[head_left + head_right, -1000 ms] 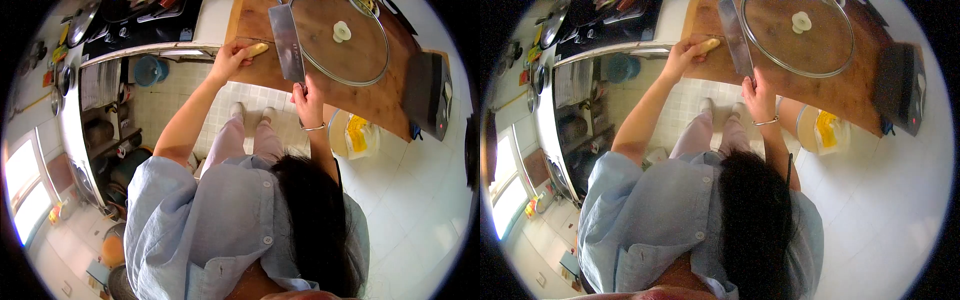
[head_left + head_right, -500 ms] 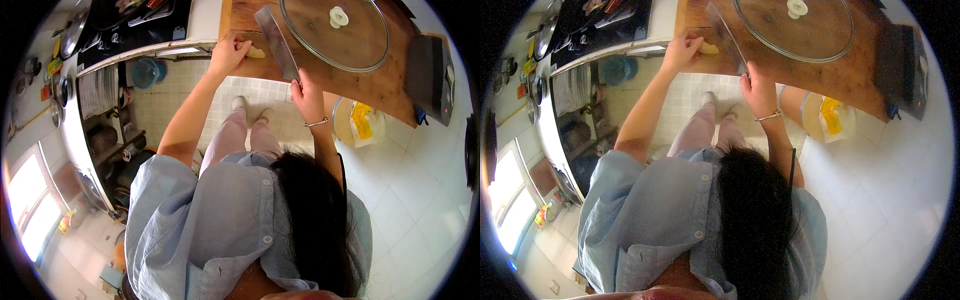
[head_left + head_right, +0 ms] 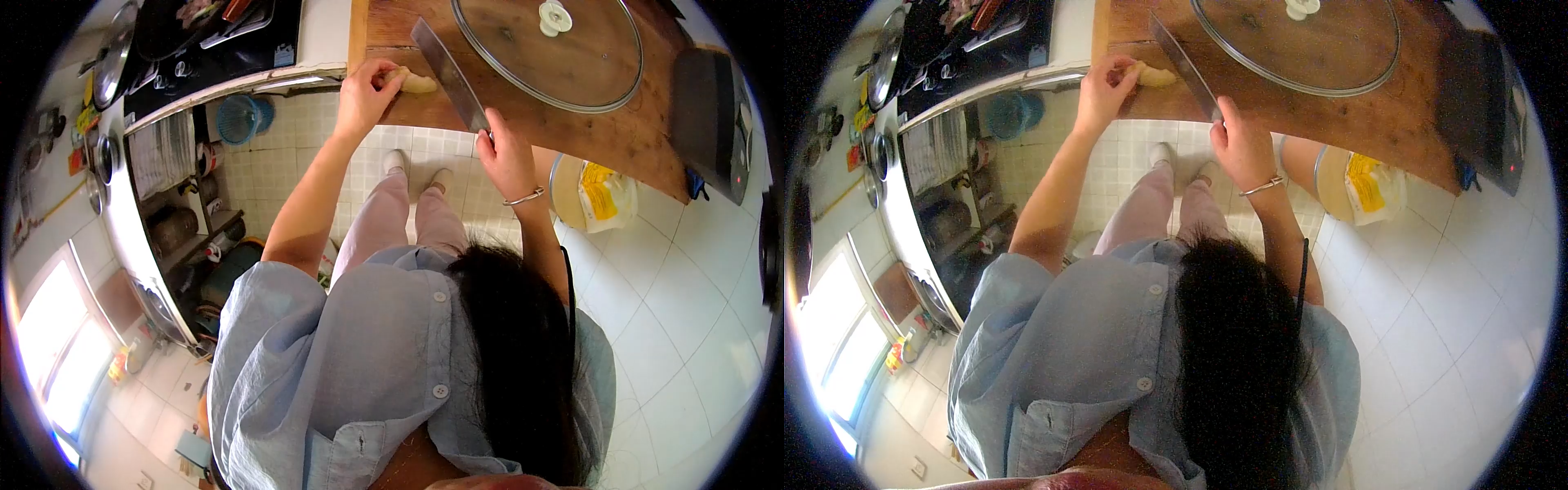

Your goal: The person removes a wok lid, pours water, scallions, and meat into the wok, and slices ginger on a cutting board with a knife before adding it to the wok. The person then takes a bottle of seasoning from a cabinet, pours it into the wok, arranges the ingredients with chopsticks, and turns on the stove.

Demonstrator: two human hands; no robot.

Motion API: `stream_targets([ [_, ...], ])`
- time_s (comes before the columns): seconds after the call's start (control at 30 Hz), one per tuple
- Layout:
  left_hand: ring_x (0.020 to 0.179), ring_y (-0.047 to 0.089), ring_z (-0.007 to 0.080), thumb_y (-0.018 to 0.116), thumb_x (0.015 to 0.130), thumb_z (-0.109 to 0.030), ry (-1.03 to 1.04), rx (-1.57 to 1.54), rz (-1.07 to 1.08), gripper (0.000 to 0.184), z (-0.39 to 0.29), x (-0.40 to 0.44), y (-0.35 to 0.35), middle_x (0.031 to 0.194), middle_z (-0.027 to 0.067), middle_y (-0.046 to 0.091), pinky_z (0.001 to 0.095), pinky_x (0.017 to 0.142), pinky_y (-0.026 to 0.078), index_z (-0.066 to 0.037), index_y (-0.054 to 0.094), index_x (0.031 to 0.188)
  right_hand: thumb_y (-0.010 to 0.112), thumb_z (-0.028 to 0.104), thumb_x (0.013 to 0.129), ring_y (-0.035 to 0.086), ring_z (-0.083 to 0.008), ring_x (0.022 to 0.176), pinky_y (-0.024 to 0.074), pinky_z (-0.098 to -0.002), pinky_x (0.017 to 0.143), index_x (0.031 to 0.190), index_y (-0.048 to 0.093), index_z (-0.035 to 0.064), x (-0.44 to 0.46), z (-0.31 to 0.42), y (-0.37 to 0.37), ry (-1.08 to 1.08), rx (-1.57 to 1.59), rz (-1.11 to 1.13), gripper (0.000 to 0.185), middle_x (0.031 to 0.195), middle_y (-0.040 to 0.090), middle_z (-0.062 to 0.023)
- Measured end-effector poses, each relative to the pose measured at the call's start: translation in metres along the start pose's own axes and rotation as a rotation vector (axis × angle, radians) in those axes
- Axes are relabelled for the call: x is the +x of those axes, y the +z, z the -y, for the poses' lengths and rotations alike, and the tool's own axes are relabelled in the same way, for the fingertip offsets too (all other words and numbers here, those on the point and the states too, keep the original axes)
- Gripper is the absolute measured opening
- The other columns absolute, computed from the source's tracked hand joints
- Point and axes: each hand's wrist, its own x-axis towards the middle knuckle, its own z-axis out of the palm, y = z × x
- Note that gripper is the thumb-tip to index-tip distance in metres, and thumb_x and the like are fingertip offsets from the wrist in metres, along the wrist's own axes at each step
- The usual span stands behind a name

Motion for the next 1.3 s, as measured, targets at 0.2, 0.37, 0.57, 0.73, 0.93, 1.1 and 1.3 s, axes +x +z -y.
stream_targets([
  [0.2, 0.066, 0.06, 0.0189, 0.069, 0.08, -0.022, 0.008, 0.177, 0.038, 0.021, -0.004, 0.016, -0.004, 0.08, 0.0089, 0.061, 0.0301, 0.064, 0.049, -0.004, 0.065, 0.089, 0.055, 0.01, 0.079, 0.057, -0.0396, 0.067, 0.0437, -0.0501, 0.059, 0.108, 0.053, 0.0031, 0.002, 0.005, -0.008, -0.017, -0.022, 0.014, 0.03, 0.072, 0.059, -0.0212],
  [0.37, 0.077, 0.06, 0.0241, 0.071, 0.077, -0.017, 0.202, 0.176, -0.056, 0.017, -0.012, 0.011, 0.005, 0.089, 0.008, 0.062, 0.034, 0.07, 0.049, -0.006, 0.067, 0.088, 0.055, 0.01, 0.079, 0.057, -0.0387, 0.065, 0.0444, -0.0491, 0.058, 0.105, 0.053, 0.0038, 0.007, 0.002, -0.011, -0.082, -0.049, 0.018, 0.027, 0.071, 0.059, -0.0199],
  [0.57, 0.091, 0.057, 0.0251, 0.071, 0.07, -0.008, 0.542, 0.281, -0.107, 0.016, -0.005, -0.001, 0.008, 0.099, 0.0033, 0.063, 0.0351, 0.078, 0.049, -0.008, 0.067, 0.087, 0.054, 0.008, 0.081, 0.058, -0.0341, 0.057, 0.0436, -0.0455, 0.05, 0.109, 0.048, 0.0032, 0.013, 0.008, -0.021, -0.182, -0.265, 0.051, 0.029, 0.063, 0.058, -0.0154],
  [0.73, 0.095, 0.055, 0.0264, 0.069, 0.07, -0.004, 0.609, 0.318, -0.068, 0.02, -0.003, -0.004, 0.012, 0.101, 0.0032, 0.062, 0.0366, 0.082, 0.047, -0.007, 0.065, 0.09, 0.056, 0.008, 0.08, 0.058, -0.0331, 0.053, 0.0438, -0.0443, 0.048, 0.102, 0.047, 0.0043, 0.024, 0.003, -0.02, -0.162, -0.383, 0.133, 0.024, 0.058, 0.057, -0.014],
  [0.93, 0.1, 0.052, 0.0281, 0.067, 0.07, -0.003, 0.565, 0.331, -0.064, 0.021, -0.006, -0.006, 0.018, 0.103, 0.0054, 0.058, 0.0388, 0.085, 0.042, -0.008, 0.061, 0.089, 0.053, 0.007, 0.081, 0.057, -0.0331, 0.052, 0.0431, -0.0443, 0.047, 0.094, 0.047, 0.0049, 0.018, 0.015, -0.026, -0.23, -0.403, 0.15, 0.015, 0.057, 0.055, -0.0143],
  [1.1, 0.097, 0.051, 0.0294, 0.068, 0.069, -0.003, 0.568, 0.329, -0.067, 0.02, -0.003, -0.004, 0.021, 0.099, 0.0057, 0.058, 0.0392, 0.084, 0.041, -0.008, 0.06, 0.087, 0.05, 0.01, 0.082, 0.062, -0.0339, 0.062, 0.0482, -0.043, 0.051, 0.089, 0.045, 0.0036, 0.017, 0.034, -0.037, -0.234, -0.331, 0.194, 0.01, 0.067, 0.059, -0.0165],
  [1.3, 0.096, 0.05, 0.03, 0.07, 0.068, -0.002, 0.571, 0.332, -0.093, 0.02, -0.003, -0.004, 0.023, 0.096, 0.0056, 0.057, 0.0394, 0.081, 0.043, -0.009, 0.061, 0.085, 0.05, 0.009, 0.082, 0.063, -0.0324, 0.062, 0.0489, -0.0424, 0.051, 0.088, 0.045, 0.0038, 0.021, 0.042, -0.042, -0.193, -0.349, 0.251, 0.01, 0.067, 0.06, -0.0163],
])
